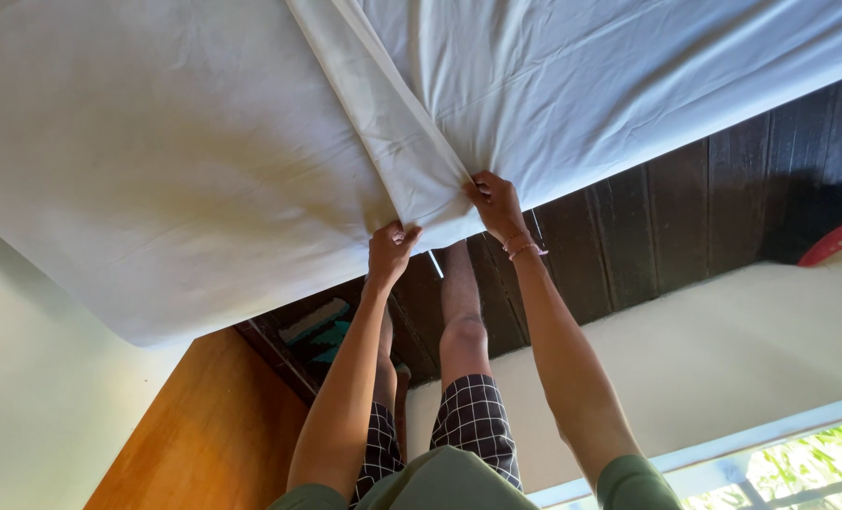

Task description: The person makes a bed by smoothing and tucking a white sheet around the mattress. They walk around the bed to reach different sides, squatting down to pull the fabric tight and fold the edges under the mattress.

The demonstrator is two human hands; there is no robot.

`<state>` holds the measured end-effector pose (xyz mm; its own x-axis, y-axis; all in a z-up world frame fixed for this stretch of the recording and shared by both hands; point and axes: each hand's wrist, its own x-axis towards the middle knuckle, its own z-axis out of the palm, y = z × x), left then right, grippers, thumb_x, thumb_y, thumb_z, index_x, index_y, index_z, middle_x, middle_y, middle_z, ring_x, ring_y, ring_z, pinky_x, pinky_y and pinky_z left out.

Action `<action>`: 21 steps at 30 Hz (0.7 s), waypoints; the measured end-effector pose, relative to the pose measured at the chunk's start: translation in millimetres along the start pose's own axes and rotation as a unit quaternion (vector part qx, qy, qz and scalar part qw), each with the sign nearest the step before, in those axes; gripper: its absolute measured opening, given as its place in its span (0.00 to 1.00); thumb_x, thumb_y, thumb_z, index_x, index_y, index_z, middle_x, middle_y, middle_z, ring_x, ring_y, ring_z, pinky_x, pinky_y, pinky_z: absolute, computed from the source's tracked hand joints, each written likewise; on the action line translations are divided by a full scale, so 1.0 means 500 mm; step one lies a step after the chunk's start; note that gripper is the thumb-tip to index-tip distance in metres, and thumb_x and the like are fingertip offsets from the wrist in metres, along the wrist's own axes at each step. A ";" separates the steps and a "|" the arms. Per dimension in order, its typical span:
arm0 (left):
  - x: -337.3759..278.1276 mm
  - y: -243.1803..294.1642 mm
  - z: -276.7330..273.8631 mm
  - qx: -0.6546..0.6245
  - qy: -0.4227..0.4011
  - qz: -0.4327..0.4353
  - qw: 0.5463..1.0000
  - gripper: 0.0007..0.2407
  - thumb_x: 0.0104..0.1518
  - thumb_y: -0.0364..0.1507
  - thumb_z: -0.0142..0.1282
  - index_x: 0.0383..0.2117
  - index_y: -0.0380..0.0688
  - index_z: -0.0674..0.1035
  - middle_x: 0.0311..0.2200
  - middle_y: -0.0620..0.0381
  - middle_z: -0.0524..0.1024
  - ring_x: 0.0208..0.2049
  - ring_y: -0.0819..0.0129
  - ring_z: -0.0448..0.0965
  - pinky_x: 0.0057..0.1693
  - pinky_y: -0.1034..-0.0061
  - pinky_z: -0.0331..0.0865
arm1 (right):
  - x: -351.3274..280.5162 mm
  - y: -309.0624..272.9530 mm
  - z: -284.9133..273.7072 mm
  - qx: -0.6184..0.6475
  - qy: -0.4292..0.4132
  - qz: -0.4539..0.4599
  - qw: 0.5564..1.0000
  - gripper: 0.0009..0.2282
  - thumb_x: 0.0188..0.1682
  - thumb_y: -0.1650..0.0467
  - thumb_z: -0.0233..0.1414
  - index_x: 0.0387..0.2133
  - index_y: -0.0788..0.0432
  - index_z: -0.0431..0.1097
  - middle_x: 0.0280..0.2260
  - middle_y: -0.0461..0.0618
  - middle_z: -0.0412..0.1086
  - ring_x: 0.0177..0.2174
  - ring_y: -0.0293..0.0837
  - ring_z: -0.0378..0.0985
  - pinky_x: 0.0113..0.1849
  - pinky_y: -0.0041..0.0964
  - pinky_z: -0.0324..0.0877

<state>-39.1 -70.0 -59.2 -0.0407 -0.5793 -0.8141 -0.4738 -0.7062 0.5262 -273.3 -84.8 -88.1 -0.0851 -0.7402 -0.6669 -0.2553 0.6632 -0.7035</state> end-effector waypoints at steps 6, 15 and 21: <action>-0.019 0.014 -0.005 -0.019 -0.022 0.003 1.000 0.17 0.58 0.39 0.62 0.41 0.35 0.80 0.41 0.39 0.82 0.51 0.44 0.80 0.60 0.53 0.70 | -0.072 0.023 -0.005 0.022 0.005 0.009 1.000 0.08 0.58 0.68 0.54 0.44 0.60 0.72 0.40 0.58 0.76 0.43 0.53 0.80 0.48 0.51 0.73; 0.010 -0.038 0.015 0.069 -0.027 0.031 0.997 0.13 0.55 0.32 0.63 0.40 0.38 0.79 0.37 0.41 0.83 0.46 0.46 0.83 0.56 0.51 0.73 | -0.127 0.182 -0.017 -0.024 0.060 0.026 0.998 0.08 0.57 0.67 0.54 0.39 0.60 0.75 0.36 0.59 0.77 0.43 0.56 0.80 0.49 0.52 0.73; -0.013 -0.021 0.005 0.076 -0.047 0.023 0.996 0.15 0.53 0.38 0.65 0.41 0.44 0.79 0.38 0.48 0.84 0.46 0.52 0.84 0.56 0.53 0.73 | -0.164 0.142 0.003 -0.008 0.100 -0.010 0.995 0.10 0.57 0.65 0.53 0.42 0.59 0.74 0.37 0.62 0.76 0.43 0.60 0.79 0.49 0.56 0.71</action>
<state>-36.0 -57.7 -60.3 -0.1441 -0.5637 -0.8133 -0.5963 -0.6065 0.5259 -282.9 23.0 -83.6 -0.2690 -0.7618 -0.5894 -0.2746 0.6472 -0.7112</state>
